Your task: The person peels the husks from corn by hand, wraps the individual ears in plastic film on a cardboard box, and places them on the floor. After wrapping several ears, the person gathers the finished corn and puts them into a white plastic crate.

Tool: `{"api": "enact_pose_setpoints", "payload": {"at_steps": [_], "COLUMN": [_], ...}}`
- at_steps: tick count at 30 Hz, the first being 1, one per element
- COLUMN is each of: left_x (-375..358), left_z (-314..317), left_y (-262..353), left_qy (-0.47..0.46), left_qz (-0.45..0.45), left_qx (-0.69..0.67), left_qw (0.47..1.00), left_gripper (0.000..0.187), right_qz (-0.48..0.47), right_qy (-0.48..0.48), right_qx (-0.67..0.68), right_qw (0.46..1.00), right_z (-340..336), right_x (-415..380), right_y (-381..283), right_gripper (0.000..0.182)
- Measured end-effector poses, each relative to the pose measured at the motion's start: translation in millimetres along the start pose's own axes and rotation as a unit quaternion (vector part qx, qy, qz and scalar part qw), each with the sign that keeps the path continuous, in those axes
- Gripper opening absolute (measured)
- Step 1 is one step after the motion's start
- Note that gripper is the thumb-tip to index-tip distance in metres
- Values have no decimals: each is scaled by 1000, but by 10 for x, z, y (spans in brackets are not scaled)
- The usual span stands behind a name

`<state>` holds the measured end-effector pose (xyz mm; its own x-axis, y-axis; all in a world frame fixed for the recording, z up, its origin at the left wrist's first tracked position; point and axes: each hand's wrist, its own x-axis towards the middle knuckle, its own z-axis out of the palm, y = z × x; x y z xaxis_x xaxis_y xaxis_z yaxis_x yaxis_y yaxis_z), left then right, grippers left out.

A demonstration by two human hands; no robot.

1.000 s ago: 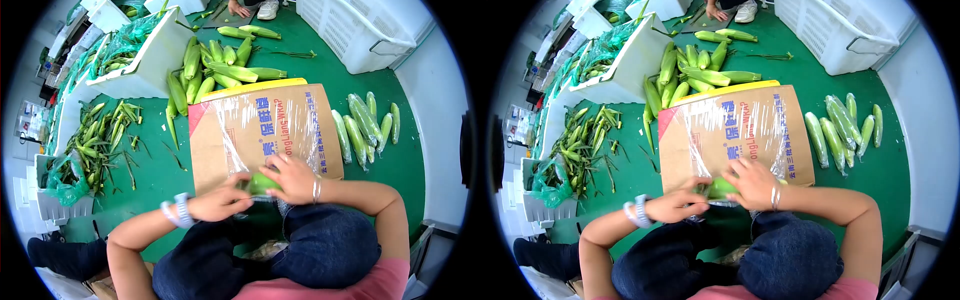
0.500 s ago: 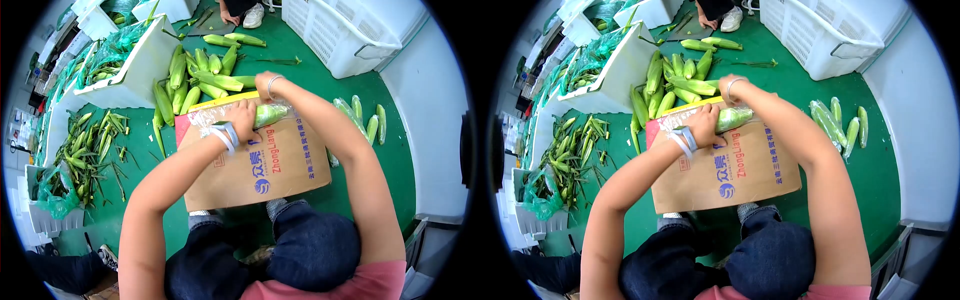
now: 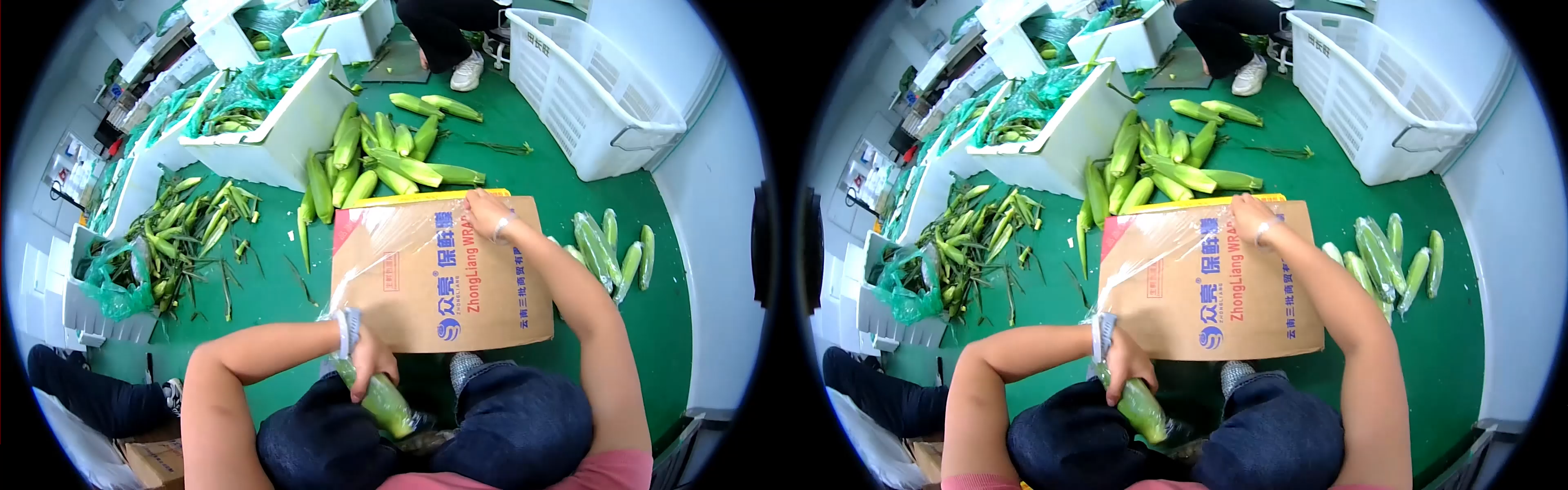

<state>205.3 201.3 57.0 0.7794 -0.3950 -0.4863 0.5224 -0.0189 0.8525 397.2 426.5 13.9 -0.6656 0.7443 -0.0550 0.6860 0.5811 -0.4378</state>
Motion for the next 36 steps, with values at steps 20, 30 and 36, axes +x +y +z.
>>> {"api": "enact_pose_setpoints", "payload": {"at_steps": [20, 30, 36], "left_x": [-648, -1064, -1215], "left_z": [-188, -982, -2381], "left_y": [587, 610, -747], "left_qy": [844, 411, 709], "left_qz": [317, -134, -237], "left_qx": [-330, -428, 313], "left_qw": [282, 794, 586], "left_gripper": [23, 53, 37], "right_qz": [9, -183, 215], "right_qy": [-208, 372, 366], "right_qx": [465, -220, -60], "right_qw": [861, 883, 903], "right_z": [-112, -716, -423], "right_x": [-1111, -919, -1350], "right_y": [-1398, -424, 830], "right_gripper": [35, 25, 40]}}
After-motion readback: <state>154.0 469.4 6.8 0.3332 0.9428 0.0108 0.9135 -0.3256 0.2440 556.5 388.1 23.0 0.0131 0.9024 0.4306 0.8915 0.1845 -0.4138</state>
